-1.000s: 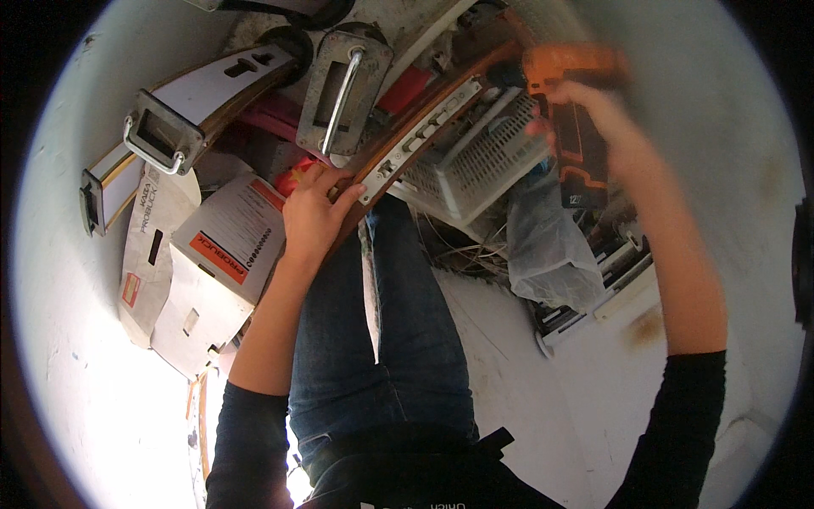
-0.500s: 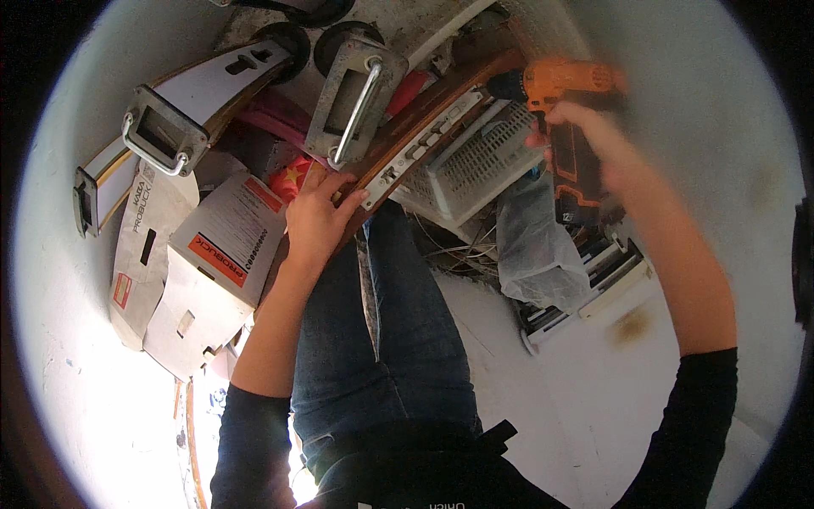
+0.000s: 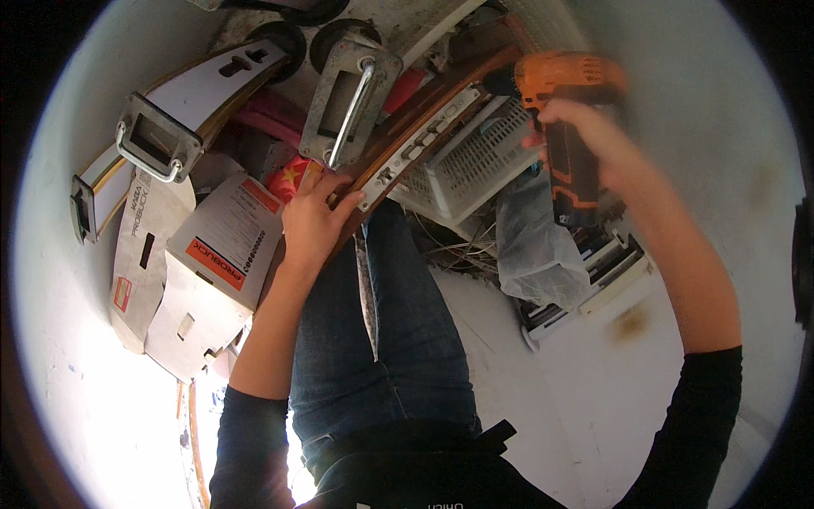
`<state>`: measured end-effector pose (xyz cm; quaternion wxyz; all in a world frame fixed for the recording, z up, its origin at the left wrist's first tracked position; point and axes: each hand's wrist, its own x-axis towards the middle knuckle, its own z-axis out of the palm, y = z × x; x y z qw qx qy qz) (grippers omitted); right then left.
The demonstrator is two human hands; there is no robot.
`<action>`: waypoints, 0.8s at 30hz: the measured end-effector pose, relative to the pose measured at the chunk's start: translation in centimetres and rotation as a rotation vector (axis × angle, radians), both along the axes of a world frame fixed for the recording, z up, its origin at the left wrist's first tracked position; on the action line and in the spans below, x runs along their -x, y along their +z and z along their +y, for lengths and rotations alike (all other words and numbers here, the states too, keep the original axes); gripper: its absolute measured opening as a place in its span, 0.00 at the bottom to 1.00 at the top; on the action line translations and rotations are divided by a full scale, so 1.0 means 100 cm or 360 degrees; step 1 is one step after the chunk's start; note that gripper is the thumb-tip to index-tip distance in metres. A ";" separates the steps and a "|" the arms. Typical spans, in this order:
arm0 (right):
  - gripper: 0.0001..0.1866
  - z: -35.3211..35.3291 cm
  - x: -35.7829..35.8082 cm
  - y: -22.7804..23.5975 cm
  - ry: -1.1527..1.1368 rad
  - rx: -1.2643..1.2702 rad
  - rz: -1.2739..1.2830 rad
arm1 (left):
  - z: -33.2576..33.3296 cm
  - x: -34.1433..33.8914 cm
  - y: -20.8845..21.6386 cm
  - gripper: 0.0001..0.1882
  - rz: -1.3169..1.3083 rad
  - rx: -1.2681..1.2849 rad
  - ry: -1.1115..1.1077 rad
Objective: The person uses a cordless drill to attach metal brackets to a wooden board, then positions the board upright and handles a plastic bag and other hardware items in a cluttered room.
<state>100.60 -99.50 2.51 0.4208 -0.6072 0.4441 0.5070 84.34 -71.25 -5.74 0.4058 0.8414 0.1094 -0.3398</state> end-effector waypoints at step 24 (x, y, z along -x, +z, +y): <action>0.15 -0.011 -0.030 -0.004 0.0596 -0.0058 0.0111 | 0.001 0.000 -0.004 0.16 -0.0097 0.0048 -0.0013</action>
